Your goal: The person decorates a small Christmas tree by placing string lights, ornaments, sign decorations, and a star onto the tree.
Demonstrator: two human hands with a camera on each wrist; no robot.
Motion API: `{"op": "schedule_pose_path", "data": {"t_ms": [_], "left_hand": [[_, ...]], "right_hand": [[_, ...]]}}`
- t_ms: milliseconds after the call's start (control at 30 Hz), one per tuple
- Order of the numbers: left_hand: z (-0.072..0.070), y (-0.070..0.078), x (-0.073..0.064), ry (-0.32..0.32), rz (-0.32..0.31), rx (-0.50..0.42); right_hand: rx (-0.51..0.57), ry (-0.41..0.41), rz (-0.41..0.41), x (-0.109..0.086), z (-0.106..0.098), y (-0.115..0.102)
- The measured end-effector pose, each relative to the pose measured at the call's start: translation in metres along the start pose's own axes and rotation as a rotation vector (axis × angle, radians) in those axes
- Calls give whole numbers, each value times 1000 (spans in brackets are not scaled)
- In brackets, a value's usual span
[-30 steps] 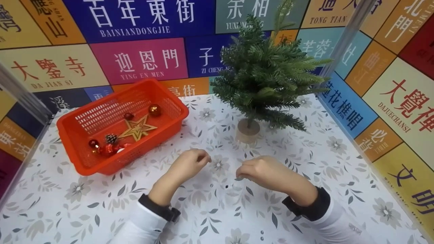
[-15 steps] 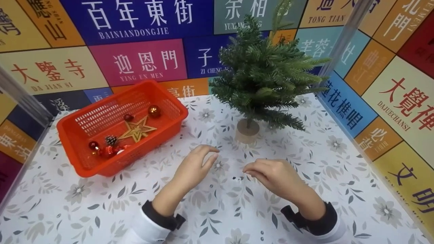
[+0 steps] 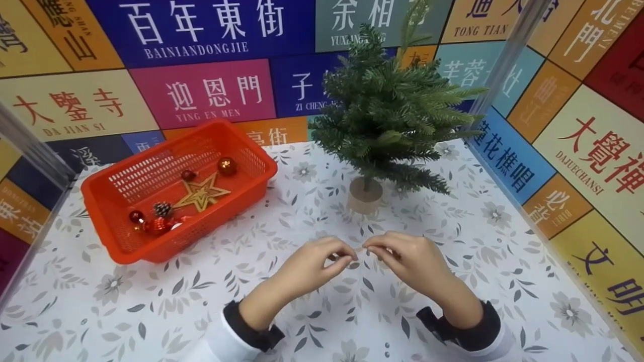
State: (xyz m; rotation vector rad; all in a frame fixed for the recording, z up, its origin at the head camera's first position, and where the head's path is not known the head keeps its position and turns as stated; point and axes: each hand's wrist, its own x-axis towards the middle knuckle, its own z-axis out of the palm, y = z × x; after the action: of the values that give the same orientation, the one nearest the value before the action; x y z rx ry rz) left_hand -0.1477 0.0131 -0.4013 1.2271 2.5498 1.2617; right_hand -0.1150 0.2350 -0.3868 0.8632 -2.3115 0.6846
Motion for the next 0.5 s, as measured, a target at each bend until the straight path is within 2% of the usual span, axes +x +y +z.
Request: {"op": "schedule_pose_path", "data": {"t_ms": [100, 300, 500], "left_hand": [[-6, -4, 3, 49, -42, -7], [-25, -21, 10, 191, -112, -19], [-46, -36, 20, 367, -151, 47]], "right_hand": [[-22, -16, 48, -3, -4, 4], [-40, -34, 112, -12, -16, 16], [2, -23, 179, -23, -33, 31]]}}
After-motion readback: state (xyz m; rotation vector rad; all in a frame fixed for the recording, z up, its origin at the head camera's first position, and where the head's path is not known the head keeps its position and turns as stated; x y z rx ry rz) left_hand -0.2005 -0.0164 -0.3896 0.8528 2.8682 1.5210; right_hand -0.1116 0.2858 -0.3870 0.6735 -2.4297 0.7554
